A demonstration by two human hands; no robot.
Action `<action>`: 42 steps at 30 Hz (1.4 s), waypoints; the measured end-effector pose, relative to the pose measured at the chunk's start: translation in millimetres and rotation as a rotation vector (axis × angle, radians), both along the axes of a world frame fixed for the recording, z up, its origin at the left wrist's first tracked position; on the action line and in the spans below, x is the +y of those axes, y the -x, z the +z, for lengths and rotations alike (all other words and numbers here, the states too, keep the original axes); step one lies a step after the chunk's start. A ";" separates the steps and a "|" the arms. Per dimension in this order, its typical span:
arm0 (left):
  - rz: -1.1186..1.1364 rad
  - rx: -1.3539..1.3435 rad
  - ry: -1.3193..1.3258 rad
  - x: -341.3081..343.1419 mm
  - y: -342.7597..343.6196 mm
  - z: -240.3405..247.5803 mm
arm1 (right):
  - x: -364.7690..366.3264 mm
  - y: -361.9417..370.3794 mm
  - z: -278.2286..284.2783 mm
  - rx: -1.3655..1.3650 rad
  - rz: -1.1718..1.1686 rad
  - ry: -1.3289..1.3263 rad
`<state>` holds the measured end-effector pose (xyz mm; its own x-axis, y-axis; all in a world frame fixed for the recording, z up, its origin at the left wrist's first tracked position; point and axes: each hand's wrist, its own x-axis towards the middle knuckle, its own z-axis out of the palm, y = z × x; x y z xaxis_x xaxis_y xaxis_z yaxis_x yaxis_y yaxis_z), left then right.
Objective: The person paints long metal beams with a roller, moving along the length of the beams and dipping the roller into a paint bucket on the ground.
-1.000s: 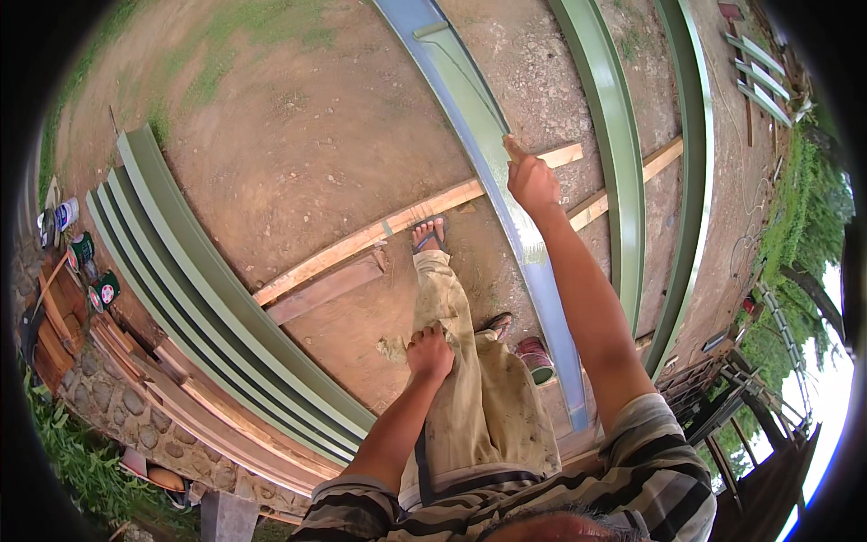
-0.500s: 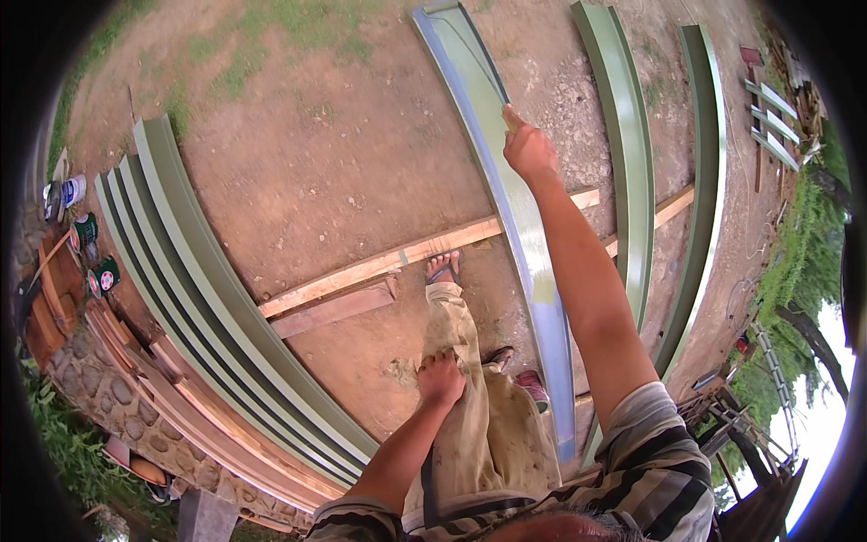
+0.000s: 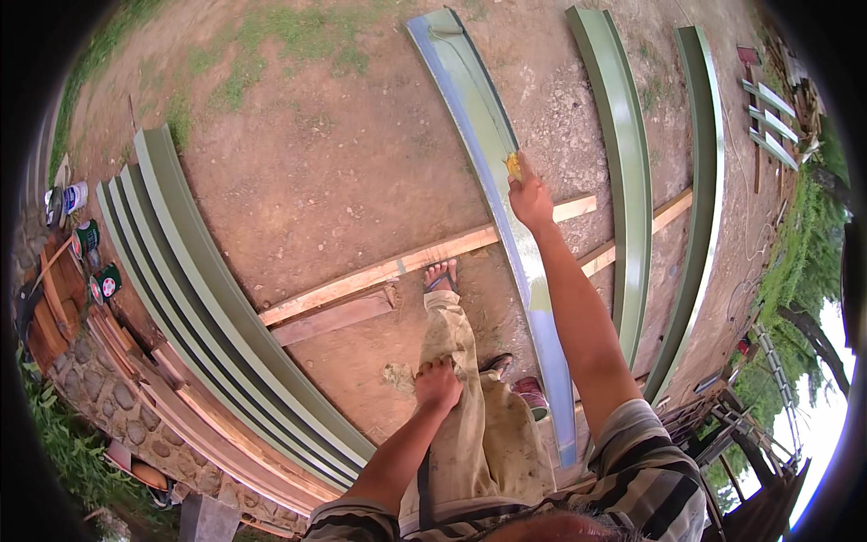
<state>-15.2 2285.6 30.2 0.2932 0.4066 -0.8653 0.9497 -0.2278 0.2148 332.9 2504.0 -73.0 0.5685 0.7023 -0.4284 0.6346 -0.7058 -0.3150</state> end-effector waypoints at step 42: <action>0.196 -0.027 0.033 0.6 37.7 -2.3 | -104.3 83.3 -96.5 0.006 -0.274 0.094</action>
